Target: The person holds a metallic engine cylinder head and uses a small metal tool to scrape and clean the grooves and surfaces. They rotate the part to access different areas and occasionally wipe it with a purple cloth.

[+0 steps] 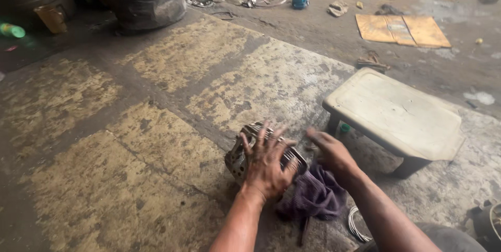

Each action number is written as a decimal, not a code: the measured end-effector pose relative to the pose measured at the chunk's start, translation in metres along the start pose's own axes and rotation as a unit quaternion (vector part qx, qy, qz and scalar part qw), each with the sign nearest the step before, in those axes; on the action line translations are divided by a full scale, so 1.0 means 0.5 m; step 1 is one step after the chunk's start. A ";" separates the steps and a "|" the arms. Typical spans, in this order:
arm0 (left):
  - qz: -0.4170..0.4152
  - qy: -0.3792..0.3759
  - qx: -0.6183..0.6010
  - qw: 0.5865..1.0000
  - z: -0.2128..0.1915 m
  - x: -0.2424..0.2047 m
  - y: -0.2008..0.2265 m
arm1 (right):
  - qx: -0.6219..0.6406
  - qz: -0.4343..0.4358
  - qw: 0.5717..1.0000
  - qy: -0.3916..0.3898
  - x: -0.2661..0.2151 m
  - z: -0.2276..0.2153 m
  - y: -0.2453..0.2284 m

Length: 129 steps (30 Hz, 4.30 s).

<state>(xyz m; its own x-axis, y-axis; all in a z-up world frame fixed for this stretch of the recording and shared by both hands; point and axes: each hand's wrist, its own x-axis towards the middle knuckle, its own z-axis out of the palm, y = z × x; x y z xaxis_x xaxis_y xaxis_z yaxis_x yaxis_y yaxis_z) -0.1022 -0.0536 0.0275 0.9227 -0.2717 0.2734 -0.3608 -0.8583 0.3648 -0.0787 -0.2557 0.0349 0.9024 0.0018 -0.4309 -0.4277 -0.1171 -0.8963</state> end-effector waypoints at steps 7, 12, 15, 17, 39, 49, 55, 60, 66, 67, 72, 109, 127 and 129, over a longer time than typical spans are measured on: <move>-0.049 0.276 -0.222 0.934 -0.011 -0.021 -0.066 | -0.298 -0.110 0.945 -0.074 -0.076 0.018 -0.060; -0.339 0.043 -0.380 0.859 0.040 -0.040 -0.142 | -0.314 -0.091 0.934 -0.145 -0.070 -0.005 -0.073; -0.258 0.105 -0.446 0.851 0.021 -0.038 -0.113 | -0.291 -0.100 0.938 -0.157 -0.056 -0.016 -0.058; -0.126 0.152 -0.365 0.910 -0.036 -0.026 -0.092 | -0.274 -0.155 0.935 -0.165 -0.049 -0.018 -0.038; -0.298 0.051 -0.298 0.905 -0.007 -0.055 -0.198 | -0.289 -0.076 0.936 -0.184 0.013 0.048 0.083; -0.547 0.013 -0.319 0.774 0.023 -0.069 -0.194 | -0.043 -0.125 0.980 -0.152 0.006 0.016 0.002; -0.387 -0.015 -0.098 0.917 -0.099 -0.040 -0.084 | 0.064 -0.096 0.969 -0.218 0.039 -0.012 0.028; -0.241 -0.170 -0.094 0.951 -0.100 0.012 -0.015 | -0.377 -0.091 0.921 0.023 0.013 0.000 0.004; -0.129 -0.028 -0.104 0.986 -0.052 -0.009 -0.046 | -0.343 -0.070 0.936 -0.025 -0.001 -0.003 -0.030; -0.131 -0.026 -0.112 0.985 -0.048 -0.011 -0.055 | -0.315 -0.102 0.943 -0.036 -0.012 0.004 -0.037; -0.111 -0.019 -0.127 0.985 -0.028 -0.018 -0.079 | -0.272 -0.247 0.929 0.049 -0.022 0.075 -0.019; -0.124 -0.058 -0.163 0.977 -0.041 -0.014 -0.094 | -0.296 -0.448 0.832 0.134 0.033 0.126 0.098; -0.123 -0.040 -0.151 0.980 -0.037 -0.020 -0.100 | -0.517 -0.318 0.791 0.077 -0.017 0.136 -0.050; -0.134 -0.064 -0.154 0.977 -0.036 -0.016 -0.105 | -0.553 -0.305 0.774 0.045 -0.002 0.155 -0.038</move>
<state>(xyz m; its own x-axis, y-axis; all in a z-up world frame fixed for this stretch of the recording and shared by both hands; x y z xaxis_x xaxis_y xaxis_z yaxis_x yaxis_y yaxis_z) -0.0932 0.0012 0.0222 0.9920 -0.1241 0.0250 -0.1093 -0.7400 0.6637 -0.0755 -0.1763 0.0443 0.9404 0.3277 0.0905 0.3399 -0.9005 -0.2711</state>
